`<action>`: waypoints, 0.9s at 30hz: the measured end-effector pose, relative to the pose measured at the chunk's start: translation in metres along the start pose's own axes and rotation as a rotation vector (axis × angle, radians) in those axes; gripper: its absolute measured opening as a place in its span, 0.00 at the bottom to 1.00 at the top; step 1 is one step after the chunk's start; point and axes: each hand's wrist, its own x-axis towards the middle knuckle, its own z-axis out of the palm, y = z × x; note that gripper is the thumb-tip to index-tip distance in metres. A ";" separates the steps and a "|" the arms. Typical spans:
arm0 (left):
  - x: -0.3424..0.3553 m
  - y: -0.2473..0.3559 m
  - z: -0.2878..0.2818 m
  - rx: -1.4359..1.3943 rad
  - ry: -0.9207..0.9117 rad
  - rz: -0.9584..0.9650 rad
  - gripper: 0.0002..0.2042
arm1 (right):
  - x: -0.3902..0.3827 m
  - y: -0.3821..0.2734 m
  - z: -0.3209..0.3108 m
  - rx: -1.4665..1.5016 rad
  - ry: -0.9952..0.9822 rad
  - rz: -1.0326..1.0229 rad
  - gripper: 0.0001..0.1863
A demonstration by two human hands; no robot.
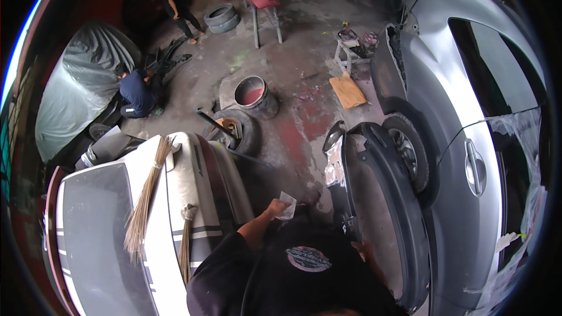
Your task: The person removes a car bumper from a vehicle and performs surface preparation. They use a sanding block to smooth the bumper's surface and a heat gun to apply heat to specific areas, likely for plastic welding or paint removal. The person also wipes the bumper with a cloth during the process.
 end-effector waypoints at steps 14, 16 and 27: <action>0.008 -0.014 0.000 -0.070 -0.018 0.030 0.21 | 0.003 0.005 -0.001 -0.178 0.050 -0.028 0.30; 0.009 -0.019 -0.001 -0.111 0.007 -0.007 0.20 | 0.002 -0.001 -0.002 -0.135 0.045 -0.027 0.29; 0.012 -0.018 0.002 0.071 0.021 0.026 0.23 | -0.012 -0.023 -0.015 -0.081 -0.069 0.027 0.33</action>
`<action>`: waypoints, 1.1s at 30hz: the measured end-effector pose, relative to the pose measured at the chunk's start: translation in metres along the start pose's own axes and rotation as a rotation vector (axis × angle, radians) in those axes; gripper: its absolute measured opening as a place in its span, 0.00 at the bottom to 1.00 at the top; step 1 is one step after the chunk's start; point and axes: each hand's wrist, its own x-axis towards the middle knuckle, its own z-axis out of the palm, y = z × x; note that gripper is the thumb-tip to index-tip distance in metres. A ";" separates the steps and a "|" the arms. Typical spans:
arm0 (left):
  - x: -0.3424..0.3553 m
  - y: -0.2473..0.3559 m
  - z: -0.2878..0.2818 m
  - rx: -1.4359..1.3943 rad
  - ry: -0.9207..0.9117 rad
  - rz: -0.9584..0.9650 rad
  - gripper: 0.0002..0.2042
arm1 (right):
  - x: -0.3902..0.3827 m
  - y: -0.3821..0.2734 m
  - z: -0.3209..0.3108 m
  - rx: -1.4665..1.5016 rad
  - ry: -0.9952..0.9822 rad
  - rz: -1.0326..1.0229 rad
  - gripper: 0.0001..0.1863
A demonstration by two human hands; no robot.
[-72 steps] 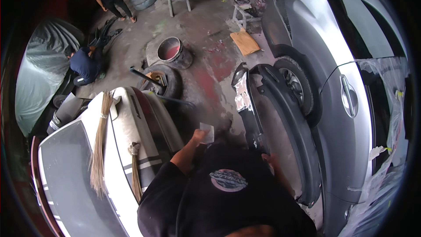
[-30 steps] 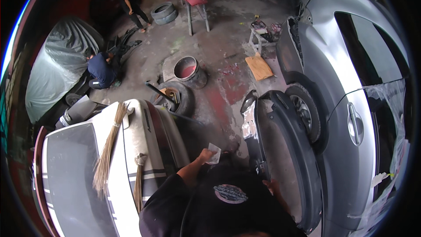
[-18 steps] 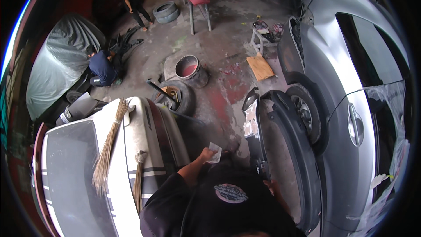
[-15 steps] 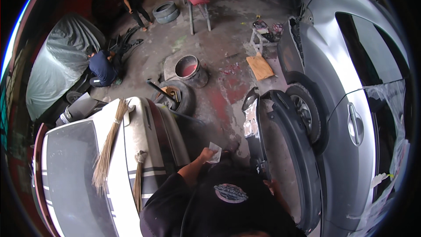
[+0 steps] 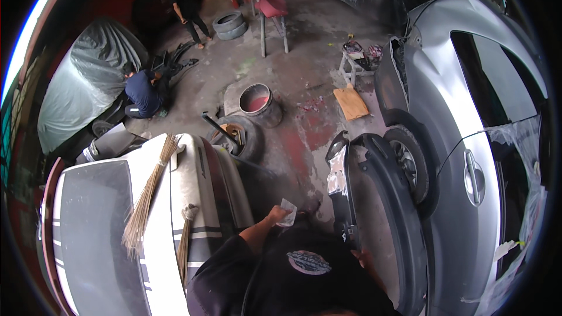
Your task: The person removes a car bumper from a vehicle and performs surface preparation. They use a sanding block to smooth the bumper's surface and a heat gun to apply heat to specific areas, likely for plastic welding or paint removal. The person also wipes the bumper with a cloth during the process.
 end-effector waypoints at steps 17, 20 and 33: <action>-0.004 -0.002 -0.005 0.143 -0.008 0.078 0.25 | 0.005 0.013 0.013 -0.122 0.060 -0.104 0.33; -0.003 0.003 -0.004 0.104 -0.010 0.034 0.25 | 0.027 0.045 0.024 -0.273 0.131 -0.155 0.33; 0.005 -0.007 -0.003 0.131 -0.022 0.067 0.26 | 0.006 0.018 0.014 -0.108 0.059 -0.058 0.33</action>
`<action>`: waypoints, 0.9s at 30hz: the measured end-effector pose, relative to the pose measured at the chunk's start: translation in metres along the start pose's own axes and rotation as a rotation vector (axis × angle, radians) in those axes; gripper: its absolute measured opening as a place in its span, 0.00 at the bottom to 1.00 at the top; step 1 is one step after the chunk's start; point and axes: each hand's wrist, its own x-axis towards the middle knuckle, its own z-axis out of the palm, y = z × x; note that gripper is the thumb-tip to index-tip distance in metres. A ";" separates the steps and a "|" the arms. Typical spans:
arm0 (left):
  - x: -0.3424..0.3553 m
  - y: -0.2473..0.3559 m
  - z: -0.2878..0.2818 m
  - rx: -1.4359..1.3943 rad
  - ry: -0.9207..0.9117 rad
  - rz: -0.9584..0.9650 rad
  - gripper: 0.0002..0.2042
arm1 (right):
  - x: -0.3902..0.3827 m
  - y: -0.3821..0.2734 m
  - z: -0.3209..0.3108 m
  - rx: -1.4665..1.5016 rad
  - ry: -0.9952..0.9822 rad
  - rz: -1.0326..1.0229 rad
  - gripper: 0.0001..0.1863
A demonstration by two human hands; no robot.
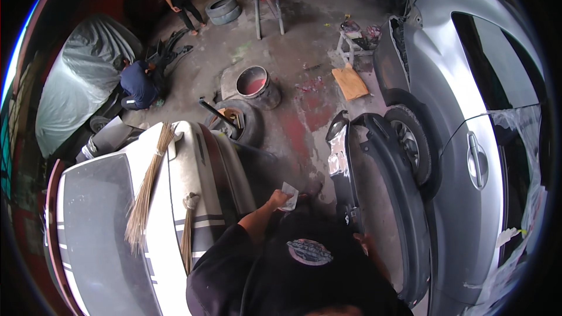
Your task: The person removes a car bumper from a vehicle and performs surface preparation. They use a sanding block to smooth the bumper's surface and a heat gun to apply heat to specific areas, likely for plastic welding or paint removal. The person also wipes the bumper with a cloth during the process.
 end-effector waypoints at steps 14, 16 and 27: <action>-0.019 0.011 -0.008 -0.227 -0.053 -0.131 0.22 | 0.016 0.028 0.015 -0.095 0.034 0.033 0.42; -0.024 0.016 -0.009 -0.277 -0.010 -0.067 0.22 | 0.013 0.030 0.015 -0.030 0.042 -0.006 0.42; -0.032 0.030 -0.014 -0.148 0.016 -0.067 0.21 | 0.014 0.018 0.018 -0.057 0.095 -0.135 0.37</action>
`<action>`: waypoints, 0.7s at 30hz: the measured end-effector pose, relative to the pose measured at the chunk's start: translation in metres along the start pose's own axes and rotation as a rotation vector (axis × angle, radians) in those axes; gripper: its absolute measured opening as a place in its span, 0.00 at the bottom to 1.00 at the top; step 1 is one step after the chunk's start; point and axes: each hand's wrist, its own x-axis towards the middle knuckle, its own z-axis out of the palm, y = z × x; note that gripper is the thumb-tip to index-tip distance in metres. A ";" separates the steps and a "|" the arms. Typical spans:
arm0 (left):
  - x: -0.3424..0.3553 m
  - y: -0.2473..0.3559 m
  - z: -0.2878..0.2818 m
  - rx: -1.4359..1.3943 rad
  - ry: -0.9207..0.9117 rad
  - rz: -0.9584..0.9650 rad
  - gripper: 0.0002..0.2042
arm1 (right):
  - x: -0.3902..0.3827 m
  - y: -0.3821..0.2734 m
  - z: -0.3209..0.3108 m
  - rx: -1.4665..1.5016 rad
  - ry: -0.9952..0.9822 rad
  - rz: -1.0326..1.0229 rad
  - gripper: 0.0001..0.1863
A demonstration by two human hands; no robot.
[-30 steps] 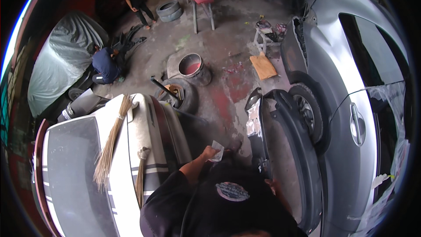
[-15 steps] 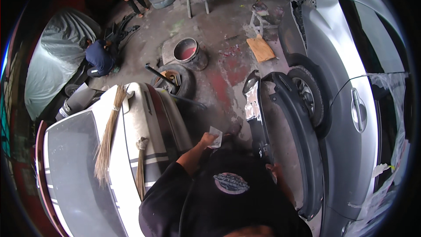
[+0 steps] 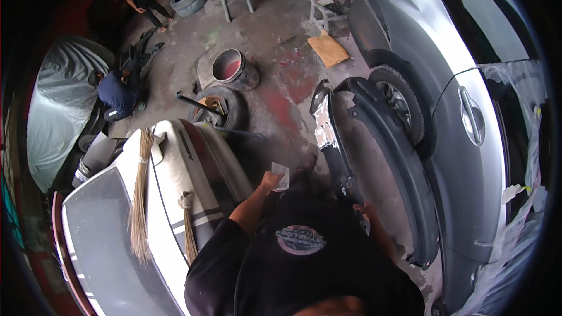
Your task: The person removes a car bumper from a vehicle and performs surface preparation. They use a sanding block to smooth the bumper's surface and a heat gun to apply heat to specific areas, likely for plastic welding or paint removal. The person also wipes the bumper with a cloth during the process.
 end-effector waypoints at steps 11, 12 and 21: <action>0.022 -0.023 0.001 -0.024 0.001 0.027 0.23 | -0.005 -0.009 -0.005 0.008 -0.054 0.161 0.35; 0.028 -0.033 0.001 -0.057 -0.002 0.041 0.23 | -0.003 -0.009 -0.003 -0.029 -0.043 0.141 0.36; 0.032 -0.048 -0.002 0.045 0.026 -0.011 0.24 | 0.007 0.024 0.011 0.037 -0.081 0.135 0.36</action>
